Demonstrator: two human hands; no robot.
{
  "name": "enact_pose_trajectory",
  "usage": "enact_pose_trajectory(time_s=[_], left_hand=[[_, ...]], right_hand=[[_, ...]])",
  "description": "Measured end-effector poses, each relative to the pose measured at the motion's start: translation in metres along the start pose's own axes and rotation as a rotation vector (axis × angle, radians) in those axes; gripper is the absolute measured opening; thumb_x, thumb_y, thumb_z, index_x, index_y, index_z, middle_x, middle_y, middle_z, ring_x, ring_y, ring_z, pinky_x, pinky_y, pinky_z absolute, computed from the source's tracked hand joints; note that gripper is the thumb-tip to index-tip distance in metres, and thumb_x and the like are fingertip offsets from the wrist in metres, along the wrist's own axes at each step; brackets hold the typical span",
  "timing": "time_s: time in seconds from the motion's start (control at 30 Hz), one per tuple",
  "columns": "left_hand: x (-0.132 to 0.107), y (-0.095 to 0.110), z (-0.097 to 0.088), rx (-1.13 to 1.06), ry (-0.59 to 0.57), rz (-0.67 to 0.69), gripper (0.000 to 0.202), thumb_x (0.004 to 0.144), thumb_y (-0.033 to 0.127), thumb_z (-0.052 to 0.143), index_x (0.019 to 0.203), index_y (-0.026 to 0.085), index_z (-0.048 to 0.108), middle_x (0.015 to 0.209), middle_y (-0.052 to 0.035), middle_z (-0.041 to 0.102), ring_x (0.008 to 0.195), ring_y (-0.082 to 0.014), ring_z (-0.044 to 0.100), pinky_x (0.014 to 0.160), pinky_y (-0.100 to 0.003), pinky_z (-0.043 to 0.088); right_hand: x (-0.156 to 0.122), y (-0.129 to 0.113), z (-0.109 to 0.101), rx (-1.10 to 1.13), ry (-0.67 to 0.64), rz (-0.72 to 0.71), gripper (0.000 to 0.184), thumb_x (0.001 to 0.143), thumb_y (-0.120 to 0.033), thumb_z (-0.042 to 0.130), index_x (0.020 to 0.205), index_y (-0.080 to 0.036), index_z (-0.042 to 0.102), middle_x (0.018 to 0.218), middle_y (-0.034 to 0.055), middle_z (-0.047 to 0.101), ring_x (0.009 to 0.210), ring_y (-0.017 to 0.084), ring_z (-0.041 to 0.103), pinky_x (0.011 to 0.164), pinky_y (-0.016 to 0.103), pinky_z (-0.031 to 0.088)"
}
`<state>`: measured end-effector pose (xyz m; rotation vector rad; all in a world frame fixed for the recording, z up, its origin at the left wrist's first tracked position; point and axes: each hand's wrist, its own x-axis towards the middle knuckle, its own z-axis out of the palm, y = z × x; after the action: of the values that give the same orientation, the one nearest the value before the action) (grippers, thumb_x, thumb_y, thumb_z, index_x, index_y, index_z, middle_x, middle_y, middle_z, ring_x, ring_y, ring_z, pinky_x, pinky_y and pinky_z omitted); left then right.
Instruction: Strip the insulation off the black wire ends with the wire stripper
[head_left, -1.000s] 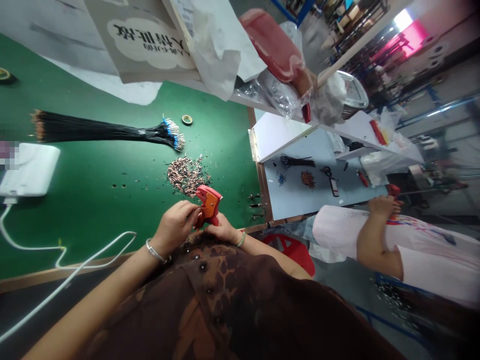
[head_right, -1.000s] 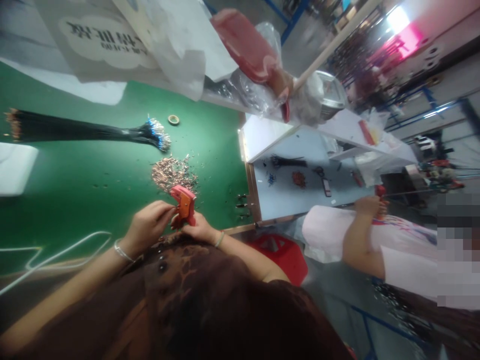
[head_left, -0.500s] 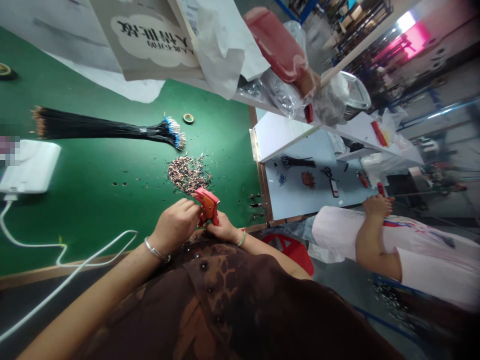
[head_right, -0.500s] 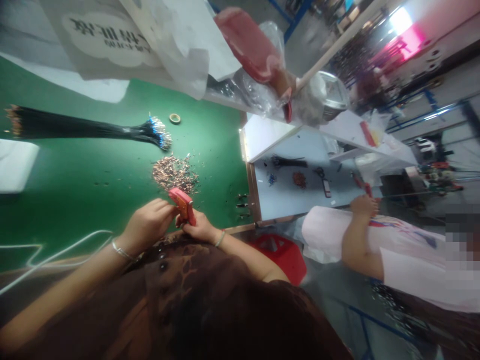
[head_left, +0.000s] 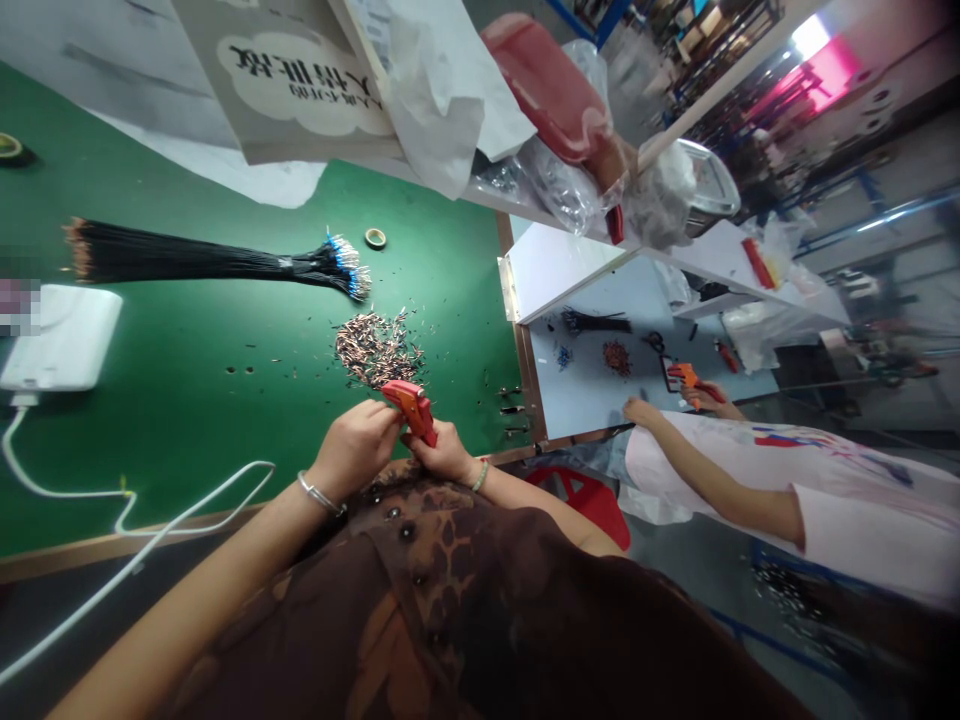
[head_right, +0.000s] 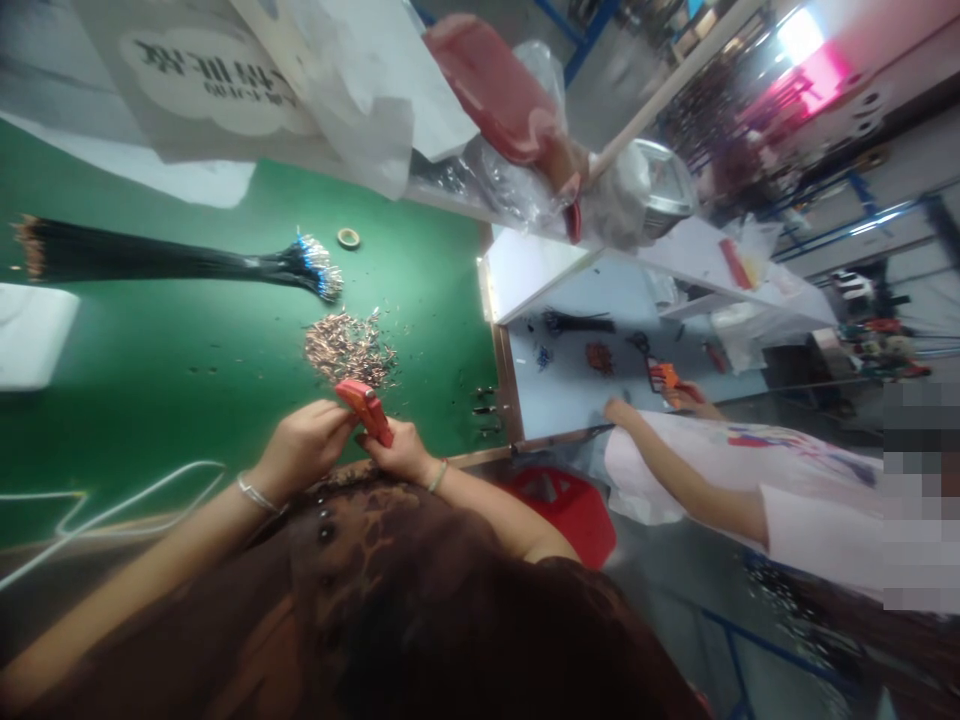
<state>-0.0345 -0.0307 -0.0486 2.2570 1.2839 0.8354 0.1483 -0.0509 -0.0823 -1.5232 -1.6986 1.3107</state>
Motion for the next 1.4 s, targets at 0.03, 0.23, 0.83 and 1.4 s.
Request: enact_pose_trajectory(time_s=[0.03,0.23,0.83,1.4], left_hand=[[0.000,-0.001,0.002,-0.023,-0.002,-0.013,0.028,0.094,0.023,0.044,0.077,0.016,0.064,0.073,-0.0051,0.063,0.067,-0.0159,0.054,0.063,-0.027,0.042],[-0.004,-0.013,0.016,-0.125,0.001,-0.109,0.032,0.094,0.028,0.044,0.071,0.017,0.064,0.068,-0.0048,0.061,0.065,-0.0154,0.055,0.063,-0.026,0.043],[-0.023,-0.120,0.071,0.019,0.023,-0.571,0.035,0.086,0.043,0.048,0.091,0.018,0.072,0.114,-0.0144,0.065,0.112,-0.0299,0.055,0.097,-0.045,0.041],[0.035,-0.124,0.094,0.194,-0.160,-0.345,0.057,0.095,0.045,0.038,0.145,0.018,0.040,0.159,-0.0134,0.022,0.148,-0.0308,0.013,0.116,-0.052,0.010]], right_hand=[[0.000,0.001,0.001,0.007,0.001,0.009,0.037,0.081,-0.051,0.058,0.072,-0.015,0.052,0.059,-0.0036,0.046,0.057,0.010,0.039,0.056,0.022,0.035],[0.005,0.007,0.006,0.192,-0.057,0.118,0.041,0.080,-0.054,0.061,0.072,-0.016,0.049,0.055,-0.0052,0.044,0.054,0.009,0.041,0.053,0.022,0.035],[-0.002,0.098,-0.030,0.595,0.116,0.553,0.032,0.070,-0.027,0.070,0.093,-0.015,0.050,0.064,-0.0041,0.058,0.053,0.012,0.060,0.059,0.028,0.050],[-0.001,0.111,-0.034,0.686,0.096,0.590,0.036,0.071,-0.031,0.069,0.098,-0.014,0.053,0.069,0.0008,0.066,0.059,0.017,0.067,0.059,0.030,0.053]])
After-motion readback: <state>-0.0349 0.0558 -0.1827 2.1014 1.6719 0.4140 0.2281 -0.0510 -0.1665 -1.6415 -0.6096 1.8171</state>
